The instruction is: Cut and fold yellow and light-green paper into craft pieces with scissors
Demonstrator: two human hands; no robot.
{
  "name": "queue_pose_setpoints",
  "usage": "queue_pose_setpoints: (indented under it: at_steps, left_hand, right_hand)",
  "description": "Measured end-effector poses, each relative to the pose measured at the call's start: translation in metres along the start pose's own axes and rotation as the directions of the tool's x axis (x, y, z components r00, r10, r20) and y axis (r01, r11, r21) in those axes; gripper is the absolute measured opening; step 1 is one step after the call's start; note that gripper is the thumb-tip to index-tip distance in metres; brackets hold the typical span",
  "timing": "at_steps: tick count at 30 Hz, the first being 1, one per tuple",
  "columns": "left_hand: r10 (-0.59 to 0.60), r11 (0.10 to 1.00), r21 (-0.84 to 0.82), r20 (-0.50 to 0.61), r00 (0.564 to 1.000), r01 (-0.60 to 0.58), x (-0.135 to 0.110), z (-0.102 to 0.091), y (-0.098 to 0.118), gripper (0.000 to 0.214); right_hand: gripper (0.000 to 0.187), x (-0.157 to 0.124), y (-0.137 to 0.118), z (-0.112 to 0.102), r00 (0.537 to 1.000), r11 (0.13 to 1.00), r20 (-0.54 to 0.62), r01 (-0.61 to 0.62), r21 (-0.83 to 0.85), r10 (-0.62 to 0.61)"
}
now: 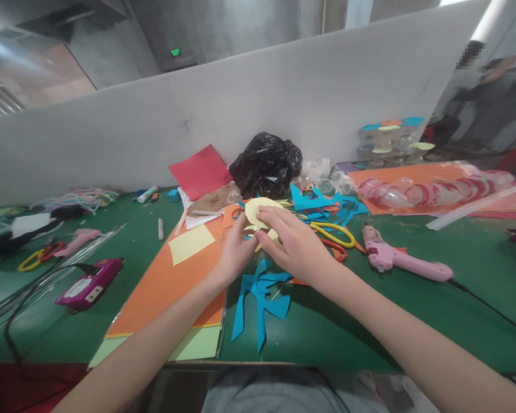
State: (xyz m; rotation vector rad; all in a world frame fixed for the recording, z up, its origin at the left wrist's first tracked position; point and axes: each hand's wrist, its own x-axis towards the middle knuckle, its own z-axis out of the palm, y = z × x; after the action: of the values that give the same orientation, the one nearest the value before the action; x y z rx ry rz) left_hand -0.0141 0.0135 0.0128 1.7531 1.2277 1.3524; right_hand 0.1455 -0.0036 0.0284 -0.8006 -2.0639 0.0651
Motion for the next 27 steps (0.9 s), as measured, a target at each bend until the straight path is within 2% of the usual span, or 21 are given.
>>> queue_pose_setpoints:
  at_steps: [4,16,21,27]
  left_hand:
    - [-0.002,1.0,0.009,-0.002,1.0,0.002,-0.0007,-0.0005,0.0034,0.02]
    - [-0.008,1.0,-0.028,0.004,1.0,0.008,-0.0017,0.0,-0.0035,0.028]
    - [0.025,1.0,-0.003,0.002,1.0,-0.025,-0.0014,0.0001,-0.0016,0.028]
    - [0.035,0.998,0.048,0.007,0.999,-0.035,-0.0025,-0.0006,-0.0012,0.03]
  right_hand:
    - [0.039,-0.0003,0.0,0.0003,0.998,0.995,0.017,-0.066,0.07,0.065]
    - [0.05,-0.0027,0.0014,0.0046,0.998,0.999,0.067,-0.023,0.04,0.021]
    - [0.056,-0.0036,0.0024,0.0072,0.997,0.999,0.067,-0.038,0.023,0.037]
    - [0.059,-0.0053,0.0038,0.0099,0.992,0.999,0.118,-0.049,-0.004,0.049]
